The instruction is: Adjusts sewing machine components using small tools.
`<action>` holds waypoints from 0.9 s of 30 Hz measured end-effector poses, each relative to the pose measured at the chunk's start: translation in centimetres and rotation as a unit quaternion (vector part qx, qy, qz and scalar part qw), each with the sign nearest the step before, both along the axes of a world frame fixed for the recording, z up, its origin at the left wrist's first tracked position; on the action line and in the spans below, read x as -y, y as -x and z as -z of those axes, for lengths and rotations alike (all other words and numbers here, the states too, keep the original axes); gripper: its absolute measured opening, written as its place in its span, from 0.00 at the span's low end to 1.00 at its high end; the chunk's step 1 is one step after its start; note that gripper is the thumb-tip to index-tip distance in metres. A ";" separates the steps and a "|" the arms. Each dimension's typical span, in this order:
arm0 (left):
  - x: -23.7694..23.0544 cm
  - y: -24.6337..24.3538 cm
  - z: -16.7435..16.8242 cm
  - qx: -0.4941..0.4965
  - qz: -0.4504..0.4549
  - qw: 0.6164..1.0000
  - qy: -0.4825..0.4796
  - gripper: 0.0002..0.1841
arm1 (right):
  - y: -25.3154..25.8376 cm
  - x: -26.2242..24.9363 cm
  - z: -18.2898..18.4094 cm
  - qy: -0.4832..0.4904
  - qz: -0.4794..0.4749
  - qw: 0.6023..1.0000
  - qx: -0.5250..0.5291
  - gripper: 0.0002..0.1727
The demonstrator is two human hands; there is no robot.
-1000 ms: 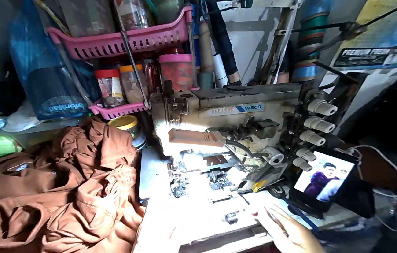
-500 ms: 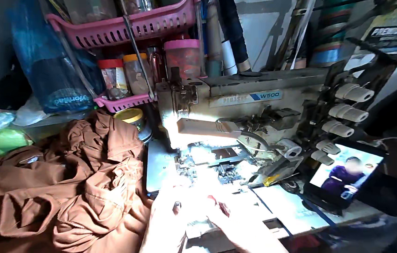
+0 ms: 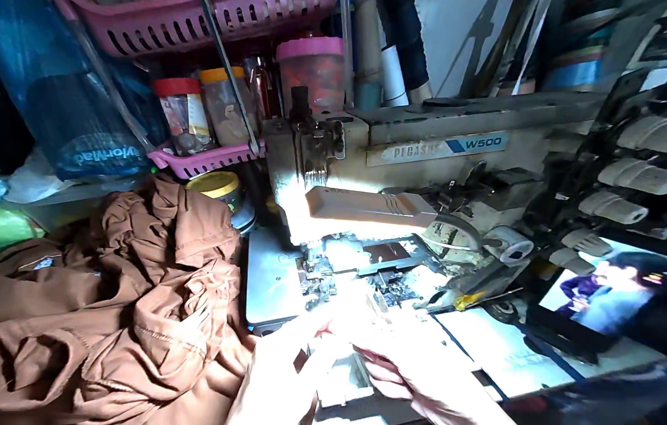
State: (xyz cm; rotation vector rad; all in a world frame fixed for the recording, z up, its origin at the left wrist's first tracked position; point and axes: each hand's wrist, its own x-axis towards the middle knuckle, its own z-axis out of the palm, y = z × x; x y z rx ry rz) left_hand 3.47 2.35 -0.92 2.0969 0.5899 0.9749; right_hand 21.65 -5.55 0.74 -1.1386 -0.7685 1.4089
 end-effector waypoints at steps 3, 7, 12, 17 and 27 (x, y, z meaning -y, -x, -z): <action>0.0 -0.7 -0.3 0.014 -0.074 0.994 -0.081 0.09 | 0.1 0.1 0.0 -0.015 -0.034 0.999 -0.023 0.07; 0.3 -1.1 -2.4 -0.049 -0.098 0.991 -0.078 0.11 | 0.5 0.8 0.4 -0.055 0.010 0.994 0.092 0.03; -1.6 -1.7 3.8 0.031 -0.161 0.977 -0.132 0.12 | 0.6 0.8 0.1 -0.034 0.027 0.995 0.093 0.03; -1.9 0.4 -0.6 -0.034 -0.026 0.999 -0.027 0.16 | -0.1 0.6 0.2 0.003 -0.007 1.000 -0.020 0.09; -0.8 -0.3 -1.0 -0.012 -0.026 0.999 -0.021 0.09 | -0.1 0.4 0.5 -0.030 -0.042 0.997 -0.056 0.09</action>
